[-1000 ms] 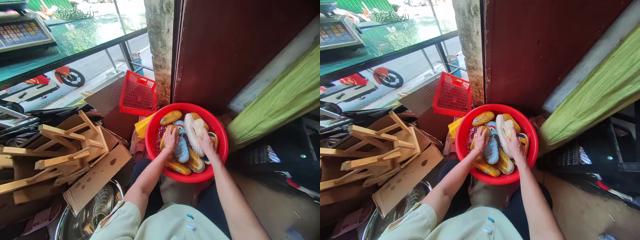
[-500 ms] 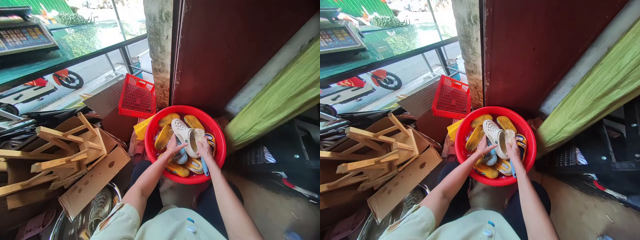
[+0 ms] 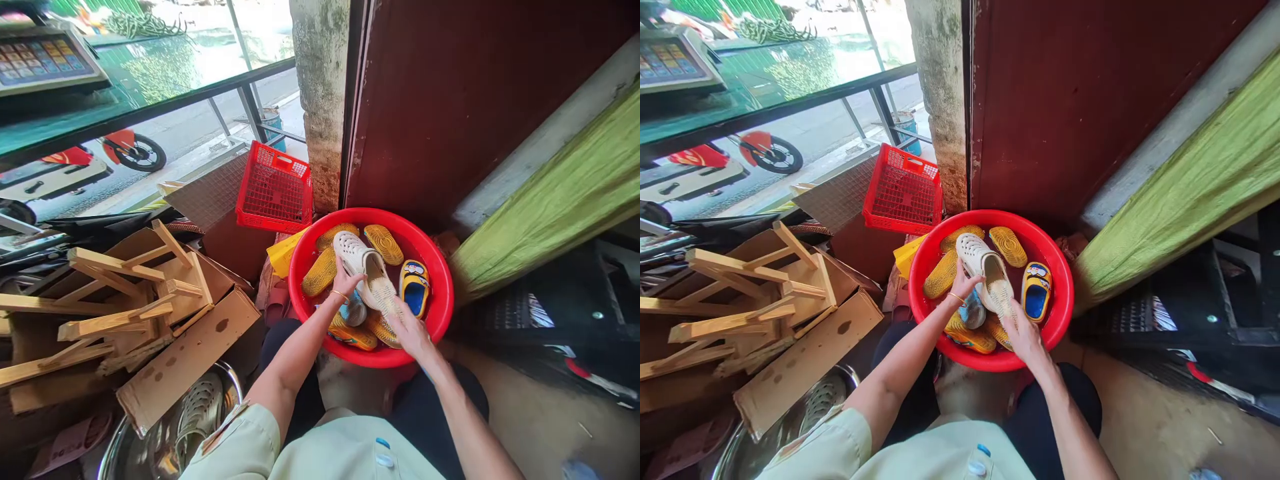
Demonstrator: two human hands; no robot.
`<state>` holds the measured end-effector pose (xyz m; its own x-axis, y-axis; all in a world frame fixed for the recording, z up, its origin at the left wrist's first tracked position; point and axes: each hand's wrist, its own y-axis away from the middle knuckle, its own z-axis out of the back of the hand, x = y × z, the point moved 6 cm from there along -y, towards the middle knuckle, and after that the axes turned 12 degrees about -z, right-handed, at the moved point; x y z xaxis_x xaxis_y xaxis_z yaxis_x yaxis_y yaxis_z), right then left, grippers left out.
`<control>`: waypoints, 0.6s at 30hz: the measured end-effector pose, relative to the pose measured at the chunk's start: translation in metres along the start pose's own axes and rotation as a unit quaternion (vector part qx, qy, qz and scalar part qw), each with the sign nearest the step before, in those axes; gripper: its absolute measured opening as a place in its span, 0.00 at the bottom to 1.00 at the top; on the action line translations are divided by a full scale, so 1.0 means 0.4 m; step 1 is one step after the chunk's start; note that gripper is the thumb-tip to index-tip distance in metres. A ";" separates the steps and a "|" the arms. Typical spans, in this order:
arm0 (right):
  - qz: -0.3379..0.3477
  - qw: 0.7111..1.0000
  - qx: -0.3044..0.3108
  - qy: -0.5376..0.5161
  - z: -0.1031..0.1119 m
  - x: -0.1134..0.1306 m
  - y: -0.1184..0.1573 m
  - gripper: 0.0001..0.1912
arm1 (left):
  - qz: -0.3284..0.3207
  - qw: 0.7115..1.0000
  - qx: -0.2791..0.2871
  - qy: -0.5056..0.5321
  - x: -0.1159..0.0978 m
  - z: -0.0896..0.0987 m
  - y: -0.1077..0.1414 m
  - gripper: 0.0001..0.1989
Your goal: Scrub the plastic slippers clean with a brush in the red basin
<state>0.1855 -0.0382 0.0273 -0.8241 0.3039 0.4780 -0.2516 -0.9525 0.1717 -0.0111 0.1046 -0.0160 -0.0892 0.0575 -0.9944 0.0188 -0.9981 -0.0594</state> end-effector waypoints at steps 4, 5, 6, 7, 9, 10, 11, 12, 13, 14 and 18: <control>0.020 0.997 0.011 0.078 -0.008 0.098 -0.025 0.31 | 0.019 0.999 0.030 0.030 -0.006 0.013 -0.011 0.60; 0.015 0.993 0.029 0.113 -0.014 0.135 -0.054 0.31 | 0.020 0.998 0.045 0.038 -0.008 0.013 -0.010 0.60; 0.002 0.988 0.042 0.148 -0.018 0.171 -0.088 0.30 | 0.020 0.997 0.061 0.048 -0.011 0.011 -0.008 0.60; -0.024 0.982 0.047 0.179 -0.017 0.200 -0.123 0.28 | 0.018 0.995 0.077 0.060 -0.013 0.008 -0.007 0.59; -0.036 0.980 0.048 0.188 -0.012 0.254 -0.182 0.26 | 0.012 0.992 0.094 0.081 -0.013 0.002 -0.005 0.59; -0.036 0.980 0.049 0.188 -0.010 0.270 -0.200 0.24 | 0.010 0.991 0.095 0.088 -0.011 0.000 -0.005 0.58; -0.030 0.981 0.054 0.187 -0.009 0.278 -0.207 0.24 | 0.010 0.992 0.090 0.093 -0.006 -0.001 -0.006 0.58; -0.022 0.980 0.060 0.188 -0.009 0.278 -0.204 0.23 | 0.011 0.992 0.082 0.094 -0.001 -0.001 -0.007 0.59; -0.013 0.979 0.068 0.190 -0.010 0.269 -0.191 0.23 | 0.015 0.993 0.071 0.090 0.006 -0.001 -0.008 0.59; -0.002 0.978 0.076 0.194 -0.011 0.254 -0.170 0.24 | 0.020 0.995 0.058 0.083 0.013 0.000 -0.008 0.59; 0.022 0.967 0.086 0.237 -0.004 0.147 -0.053 0.32 | 0.027 1.000 0.010 0.006 0.024 0.004 -0.007 0.60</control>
<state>0.1417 -0.0001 0.0503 -0.9825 0.1802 0.0470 -0.1560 -0.9342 0.3208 -0.0136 0.1079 -0.0251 -0.0760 0.0028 -0.9971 0.0026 -1.0000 -0.0030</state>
